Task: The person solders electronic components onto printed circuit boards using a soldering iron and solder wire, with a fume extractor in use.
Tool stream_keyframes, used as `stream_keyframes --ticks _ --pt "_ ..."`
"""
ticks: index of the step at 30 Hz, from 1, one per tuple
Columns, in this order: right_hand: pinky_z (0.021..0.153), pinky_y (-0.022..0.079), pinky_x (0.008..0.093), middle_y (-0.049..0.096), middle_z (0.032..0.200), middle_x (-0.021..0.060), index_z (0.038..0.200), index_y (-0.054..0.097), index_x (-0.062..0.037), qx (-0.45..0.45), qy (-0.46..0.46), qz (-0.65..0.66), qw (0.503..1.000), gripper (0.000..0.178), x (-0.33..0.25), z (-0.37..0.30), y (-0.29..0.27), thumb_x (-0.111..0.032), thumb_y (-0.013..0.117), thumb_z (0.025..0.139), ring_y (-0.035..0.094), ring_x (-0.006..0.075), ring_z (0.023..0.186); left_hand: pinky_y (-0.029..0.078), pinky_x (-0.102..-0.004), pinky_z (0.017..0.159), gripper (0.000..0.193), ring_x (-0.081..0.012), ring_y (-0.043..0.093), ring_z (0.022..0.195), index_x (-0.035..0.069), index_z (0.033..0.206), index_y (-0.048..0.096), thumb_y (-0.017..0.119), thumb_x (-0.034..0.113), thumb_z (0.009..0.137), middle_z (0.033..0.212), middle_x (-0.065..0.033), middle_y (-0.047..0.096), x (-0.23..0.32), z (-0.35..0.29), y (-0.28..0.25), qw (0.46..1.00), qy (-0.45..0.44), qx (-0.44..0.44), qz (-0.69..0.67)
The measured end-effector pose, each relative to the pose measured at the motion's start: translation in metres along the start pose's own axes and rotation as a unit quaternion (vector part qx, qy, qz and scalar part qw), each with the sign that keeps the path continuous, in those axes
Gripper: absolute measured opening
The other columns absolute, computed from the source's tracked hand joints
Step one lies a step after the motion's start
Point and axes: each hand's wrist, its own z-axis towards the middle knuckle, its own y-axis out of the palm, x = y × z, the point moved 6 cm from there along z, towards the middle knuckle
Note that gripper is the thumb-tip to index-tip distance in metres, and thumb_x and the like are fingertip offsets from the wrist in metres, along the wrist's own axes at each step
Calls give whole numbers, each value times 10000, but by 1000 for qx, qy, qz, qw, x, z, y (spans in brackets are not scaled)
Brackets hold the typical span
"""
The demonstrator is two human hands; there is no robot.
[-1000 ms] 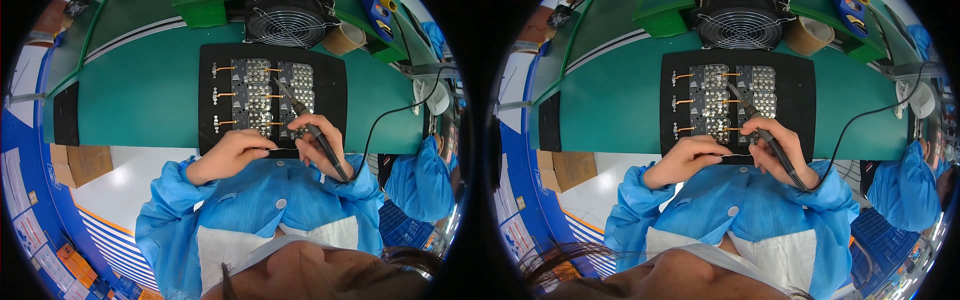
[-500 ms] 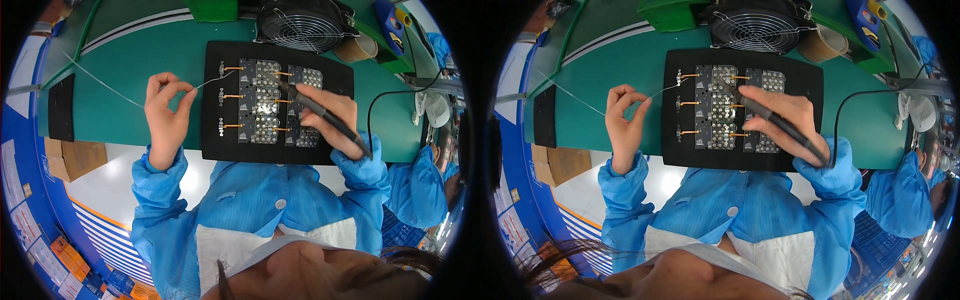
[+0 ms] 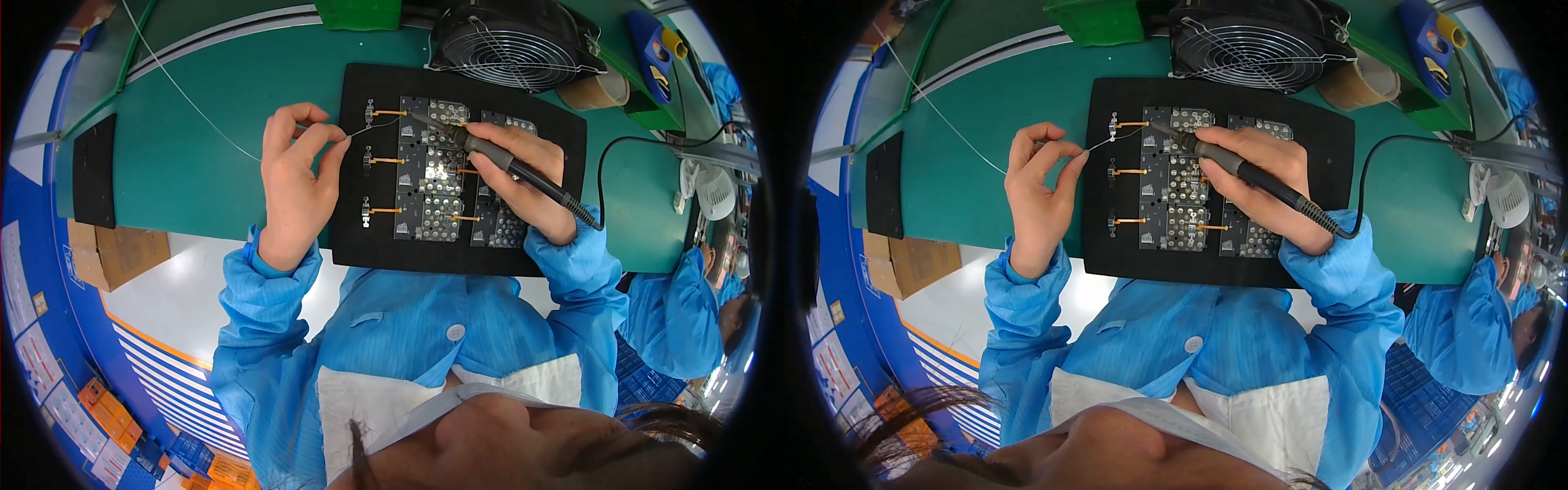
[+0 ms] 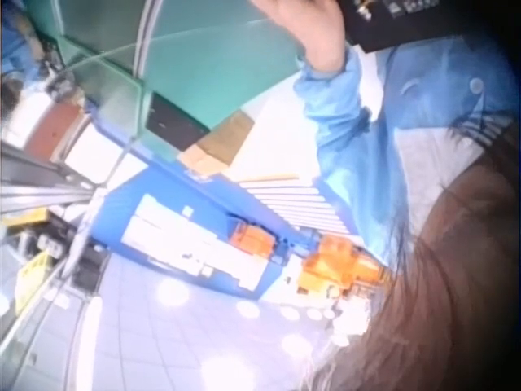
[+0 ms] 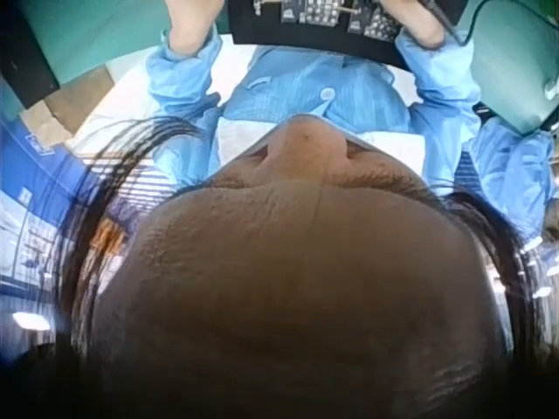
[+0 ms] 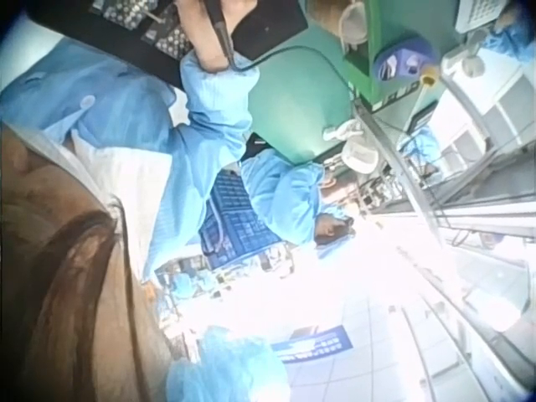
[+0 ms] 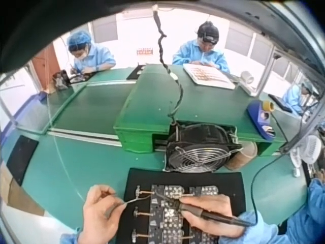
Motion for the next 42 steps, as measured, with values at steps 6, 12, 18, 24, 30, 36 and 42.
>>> stream_keyframes --ticks 6,12,18,24,30,36,42 --pt "551 488 275 669 765 122 1112 675 11 3 -22 14 1000 332 4 0 4 -36 725 788 642 184 628 466 -299 727 78 -192 561 794 -8 842 661 697 -48 784 1029 -93 539 0 4 1 1000 3 1 -2" --pt "552 490 274 668 765 121 1113 676 8 2 -24 16 1000 329 5 0 5 -33 723 790 643 183 630 463 -342 706 130 -248 534 812 6 816 646 707 -66 728 987 -94 548 0 8 7 999 3 13 -31" --pt "572 504 275 677 778 128 1112 674 13 -2 -19 13 1000 328 3 1 5 -30 721 790 658 189 649 464 -322 705 113 -224 545 794 2 825 650 703 -58 745 1004 -93 551 -1 11 12 999 15 9 -34" --pt "580 507 277 678 779 130 1105 675 18 -3 -15 10 1000 320 4 0 5 -29 719 791 659 191 649 463 -304 688 102 -207 558 778 3 834 653 701 -51 761 1023 -93 555 -2 14 20 999 23 3 -39" --pt "572 504 276 674 770 127 1100 677 18 -1 -14 3 1000 314 2 1 3 -37 723 795 654 190 640 462 -303 675 111 -206 549 768 0 837 651 705 -54 756 1032 -95 557 -1 15 20 999 23 -3 -36" --pt "565 501 273 673 765 125 1098 679 16 2 -11 5 1000 309 5 0 4 -44 723 798 652 185 634 462 -300 673 115 -204 544 761 -4 839 650 707 -54 752 1034 -96 560 -2 15 19 999 24 -3 -37" --pt "566 505 272 676 771 131 1102 678 15 -3 -13 3 1000 312 4 1 4 -44 722 798 656 185 635 471 -349 720 125 -262 558 880 -3 807 644 700 -66 714 1003 -98 564 -1 20 26 998 22 -2 -56"
